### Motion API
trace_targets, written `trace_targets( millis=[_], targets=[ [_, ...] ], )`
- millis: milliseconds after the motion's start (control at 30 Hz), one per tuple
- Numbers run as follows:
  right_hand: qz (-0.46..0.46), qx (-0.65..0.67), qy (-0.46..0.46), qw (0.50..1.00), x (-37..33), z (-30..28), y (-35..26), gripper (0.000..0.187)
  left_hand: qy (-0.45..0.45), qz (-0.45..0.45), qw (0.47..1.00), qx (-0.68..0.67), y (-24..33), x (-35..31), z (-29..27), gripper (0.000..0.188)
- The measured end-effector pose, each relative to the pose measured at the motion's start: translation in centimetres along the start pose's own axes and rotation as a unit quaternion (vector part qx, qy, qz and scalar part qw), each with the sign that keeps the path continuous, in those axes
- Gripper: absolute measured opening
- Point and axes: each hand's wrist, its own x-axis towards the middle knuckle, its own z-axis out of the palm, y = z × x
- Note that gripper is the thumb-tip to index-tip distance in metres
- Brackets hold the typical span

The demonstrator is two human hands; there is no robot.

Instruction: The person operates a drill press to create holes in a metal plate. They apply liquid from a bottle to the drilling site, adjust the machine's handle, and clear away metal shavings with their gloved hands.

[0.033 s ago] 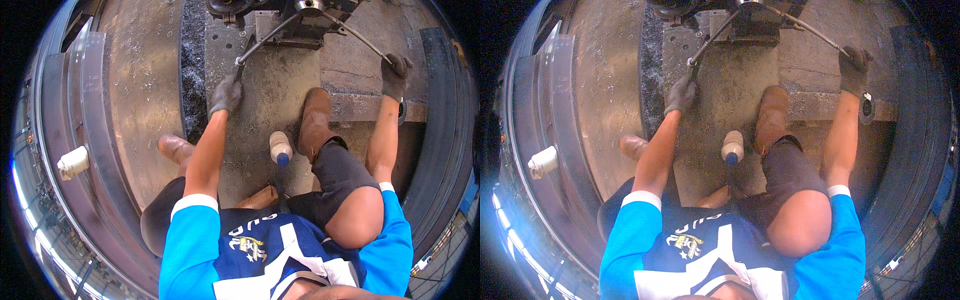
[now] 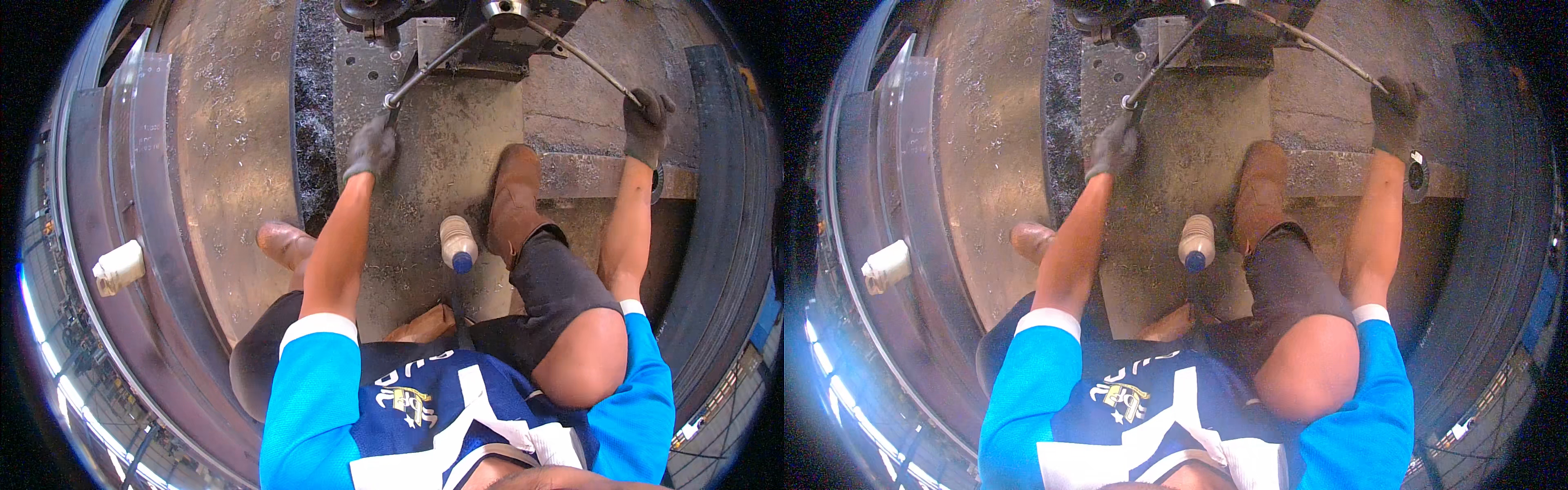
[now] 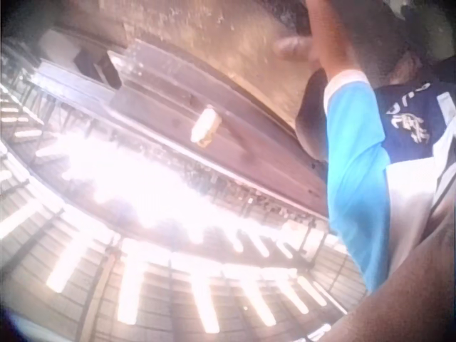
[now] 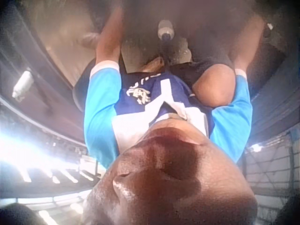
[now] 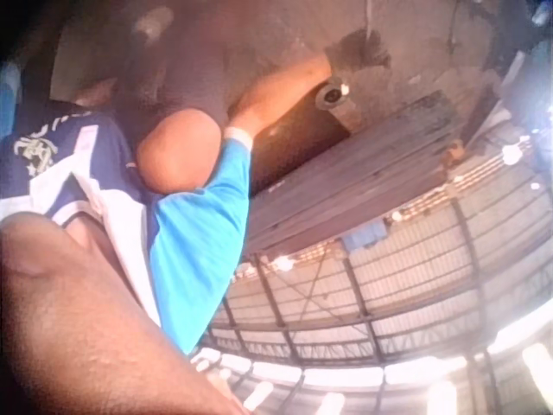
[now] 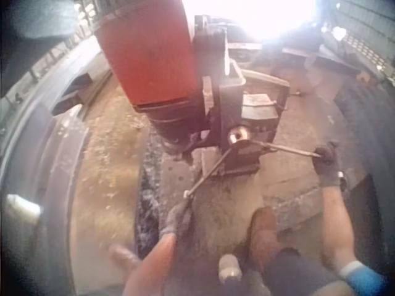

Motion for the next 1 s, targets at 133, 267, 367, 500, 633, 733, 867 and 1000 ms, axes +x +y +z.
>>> trace_targets(
  millis=[133,267,367,500,633,733,867,1000],
  targets=[
    [-0.037,0.011,0.055,0.998,-0.1,1.9,0.8,0.012,0.066,-0.177,0.981,-0.053,0.4,3.3,-0.6,0.032],
    [-0.079,0.189,0.123,0.971,1.0,4.9,4.7,0.019,0.144,-0.259,0.947,-0.120,0.5,2.7,-1.0,0.035],
    [-0.136,-0.112,0.182,0.967,2.0,7.5,7.4,0.067,0.147,-0.176,0.967,-0.109,0.7,1.4,-0.8,0.033],
    [-0.164,-0.051,0.185,0.968,2.6,8.5,9.0,0.061,0.066,-0.163,0.984,-0.027,1.1,1.3,-0.6,0.032],
    [-0.137,-0.030,0.129,0.982,2.3,7.7,8.6,0.035,0.098,-0.245,0.964,-0.043,1.1,1.2,-0.1,0.035],
    [-0.112,-0.037,0.114,0.986,2.2,7.3,8.1,0.037,0.138,-0.188,0.972,-0.040,1.0,0.5,0.6,0.035],
    [-0.138,-0.063,0.186,0.971,2.5,7.9,8.0,0.090,0.074,-0.071,0.995,0.018,1.2,0.5,0.5,0.034],
    [-0.131,-0.045,0.189,0.972,2.7,8.4,8.3,0.092,0.119,-0.268,0.951,-0.097,1.9,0.0,-0.4,0.031]
  ],
)
